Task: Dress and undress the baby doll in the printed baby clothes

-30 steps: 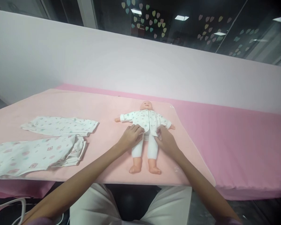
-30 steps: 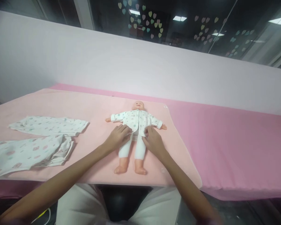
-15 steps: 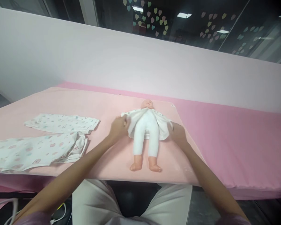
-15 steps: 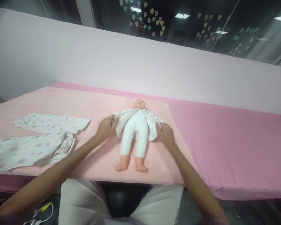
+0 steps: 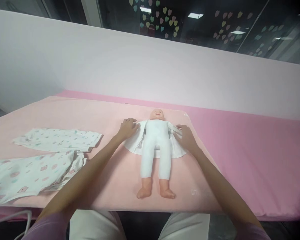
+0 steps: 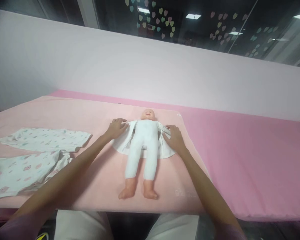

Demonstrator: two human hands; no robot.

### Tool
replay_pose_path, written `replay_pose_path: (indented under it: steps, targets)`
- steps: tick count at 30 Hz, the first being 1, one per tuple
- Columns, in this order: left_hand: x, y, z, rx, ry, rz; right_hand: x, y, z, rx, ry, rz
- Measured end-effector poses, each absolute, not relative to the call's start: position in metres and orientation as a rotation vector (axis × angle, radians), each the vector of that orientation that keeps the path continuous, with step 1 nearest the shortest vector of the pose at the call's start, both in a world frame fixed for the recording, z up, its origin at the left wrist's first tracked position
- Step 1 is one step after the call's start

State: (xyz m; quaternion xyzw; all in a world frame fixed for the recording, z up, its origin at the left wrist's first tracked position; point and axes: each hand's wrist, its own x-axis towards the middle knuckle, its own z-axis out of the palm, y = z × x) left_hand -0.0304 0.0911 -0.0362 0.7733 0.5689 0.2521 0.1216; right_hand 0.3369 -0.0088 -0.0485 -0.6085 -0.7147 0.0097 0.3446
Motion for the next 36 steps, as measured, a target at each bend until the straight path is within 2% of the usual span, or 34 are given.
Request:
replay_pose_path:
  steps: [4,9,12,16,20,24,29,33,36]
  targets:
    - [-0.017,0.137,-0.033,1.994,1.559,0.58,0.324,0.036,-0.034,-1.621,-1.883,-0.005]
    - [-0.017,0.158,-0.047,1.945,1.518,0.669,0.354,0.067,-0.036,-1.854,-1.584,0.396]
    - [-0.019,0.158,-0.05,2.048,1.576,0.714,0.371,0.064,-0.049,-1.907,-1.524,0.495]
    - [-0.009,0.145,-0.034,2.4,1.608,0.932,0.376,0.022,-0.062,-1.788,-1.515,0.322]
    - [0.036,0.125,-0.007,2.588,1.188,1.046,0.372,-0.037,-0.069,-1.813,-1.595,0.079]
    - [0.104,0.116,0.007,2.762,0.8,0.624,0.369,-0.063,-0.079,-1.934,-1.623,0.253]
    - [0.16,0.121,0.013,2.879,0.935,0.053,0.376,-0.059,-0.085,-1.957,-1.604,0.474]
    - [0.167,0.125,0.02,2.961,0.862,-0.104,0.379,-0.064,-0.082,-1.931,-1.573,0.478]
    - [0.165,0.131,0.02,2.982,0.816,-0.058,0.376,-0.068,-0.081,-1.943,-1.601,0.402]
